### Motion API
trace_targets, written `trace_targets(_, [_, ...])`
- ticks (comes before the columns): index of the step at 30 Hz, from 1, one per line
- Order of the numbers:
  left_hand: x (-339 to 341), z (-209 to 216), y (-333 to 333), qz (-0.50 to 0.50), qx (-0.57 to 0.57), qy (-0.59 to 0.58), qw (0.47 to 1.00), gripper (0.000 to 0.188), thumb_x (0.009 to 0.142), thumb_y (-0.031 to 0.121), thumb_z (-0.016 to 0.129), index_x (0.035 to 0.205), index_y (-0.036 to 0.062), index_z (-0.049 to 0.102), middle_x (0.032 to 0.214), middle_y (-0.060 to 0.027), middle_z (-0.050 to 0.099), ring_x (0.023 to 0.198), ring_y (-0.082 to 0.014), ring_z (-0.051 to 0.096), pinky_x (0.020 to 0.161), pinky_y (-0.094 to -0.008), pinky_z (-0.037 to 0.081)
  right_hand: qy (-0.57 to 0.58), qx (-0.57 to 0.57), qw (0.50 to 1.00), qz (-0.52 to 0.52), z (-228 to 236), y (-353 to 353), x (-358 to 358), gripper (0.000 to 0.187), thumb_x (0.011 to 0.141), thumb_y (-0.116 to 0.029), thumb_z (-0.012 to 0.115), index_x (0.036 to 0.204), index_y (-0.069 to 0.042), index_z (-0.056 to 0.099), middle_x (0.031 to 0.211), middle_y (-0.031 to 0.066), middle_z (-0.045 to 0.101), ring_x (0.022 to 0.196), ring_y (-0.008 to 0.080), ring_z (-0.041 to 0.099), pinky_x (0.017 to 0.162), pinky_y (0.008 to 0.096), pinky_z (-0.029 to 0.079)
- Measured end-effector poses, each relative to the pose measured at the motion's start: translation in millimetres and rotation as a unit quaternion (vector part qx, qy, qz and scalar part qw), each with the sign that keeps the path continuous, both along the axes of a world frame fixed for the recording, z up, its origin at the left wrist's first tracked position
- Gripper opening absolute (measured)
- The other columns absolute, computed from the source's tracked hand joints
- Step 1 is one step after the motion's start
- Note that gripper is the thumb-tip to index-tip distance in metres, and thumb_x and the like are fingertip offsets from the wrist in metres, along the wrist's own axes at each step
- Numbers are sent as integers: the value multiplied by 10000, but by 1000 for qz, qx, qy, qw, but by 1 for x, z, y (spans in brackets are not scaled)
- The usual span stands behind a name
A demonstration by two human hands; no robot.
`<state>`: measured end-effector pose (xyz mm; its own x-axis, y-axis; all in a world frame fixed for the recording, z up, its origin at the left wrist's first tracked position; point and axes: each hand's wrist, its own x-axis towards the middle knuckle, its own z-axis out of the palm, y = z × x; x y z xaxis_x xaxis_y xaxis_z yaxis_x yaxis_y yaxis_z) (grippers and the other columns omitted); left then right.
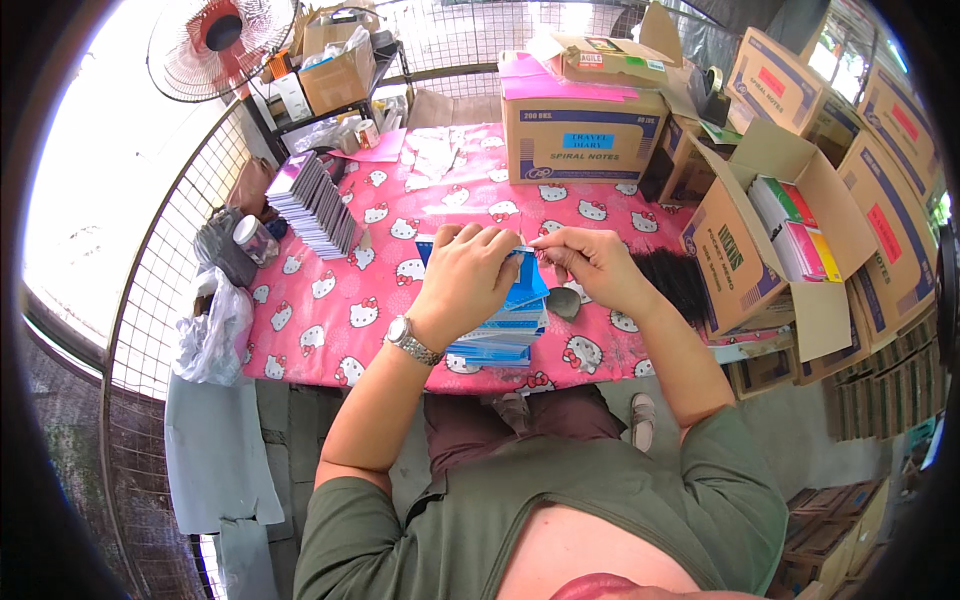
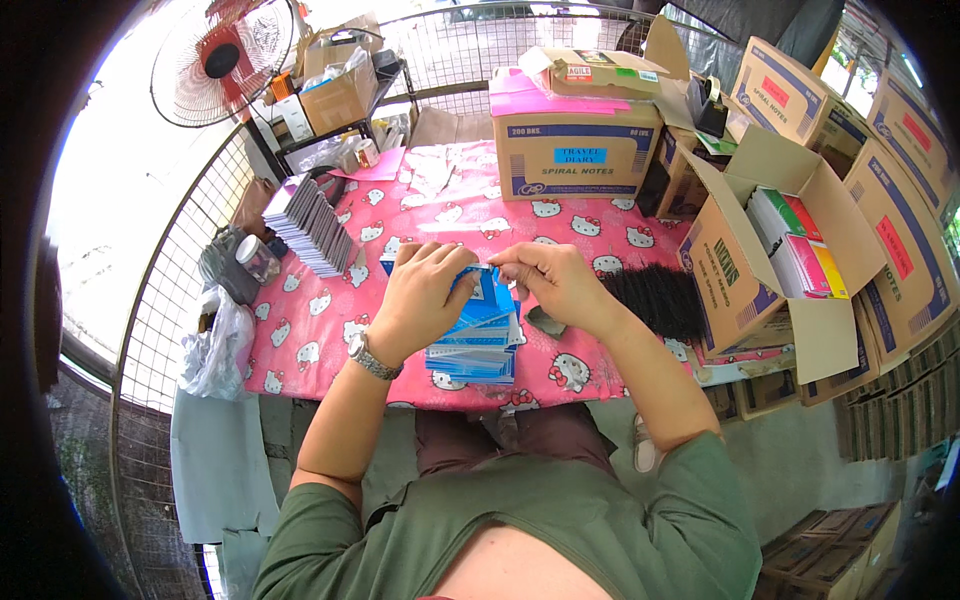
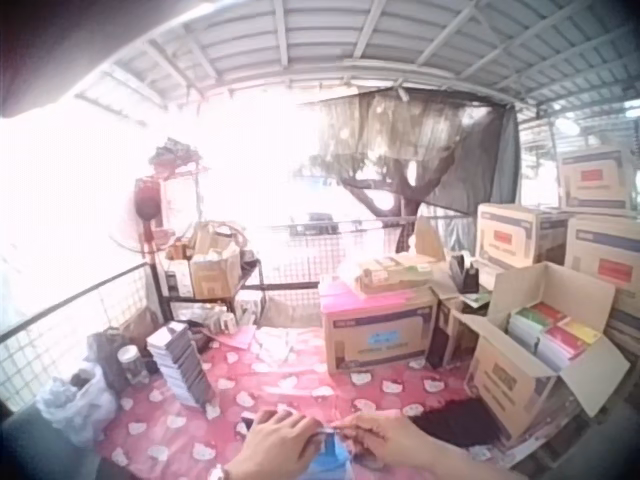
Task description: The person organizes spiral notebooks by color, inserts a small paper tag into the front of a blue notebook, and places them into a cardboard box.
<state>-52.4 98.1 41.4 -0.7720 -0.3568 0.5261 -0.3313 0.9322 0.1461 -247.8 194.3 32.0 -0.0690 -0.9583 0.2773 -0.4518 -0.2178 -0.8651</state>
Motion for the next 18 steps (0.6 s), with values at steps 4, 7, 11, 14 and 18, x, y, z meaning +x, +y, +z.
trace_targets(4, [-1,1,4,0,28,-1,1000,225,878,131,571,1100,96,573,981,-82,677,982,-272,629,950,-463,388,159,-127,979,20,15,4,5,274,929,-119,656,1191,-52,612,877,61,613,804,152,615,711,298,506])
trace_targets(7, [2,4,7,-8,36,-31,999,277,871,120,566,1148,104,556,1012,-76,682,1002,-274,631,990,-500,370,124,-64,990,33,15,5,0,298,948,-128,629,1226,-48,556,848,70,606,772,156,607,697,306,505])
trace_targets(11, [8,3,4,-13,33,-54,998,300,874,131,573,1172,109,553,1029,-79,678,1015,-284,626,1017,-523,352,175,-78,981,23,21,4,9,255,958,-127,608,1185,-31,543,875,94,627,800,161,631,710,308,515])
trace_targets(14, [15,2,2,-6,36,-55,998,272,921,211,587,1173,116,553,1037,-93,671,1028,-291,622,1031,-526,337,24,-12,997,72,25,-2,7,223,965,-135,580,1151,-20,537,867,112,641,793,197,658,702,329,525])
trace_targets(18, [5,8,3,-42,61,-54,996,203,977,262,555,1118,117,566,999,-98,665,1007,-302,620,1013,-527,339,-97,-21,994,-55,-110,-83,-65,180,909,-130,572,1031,3,563,815,184,632,736,306,666,633,405,525])
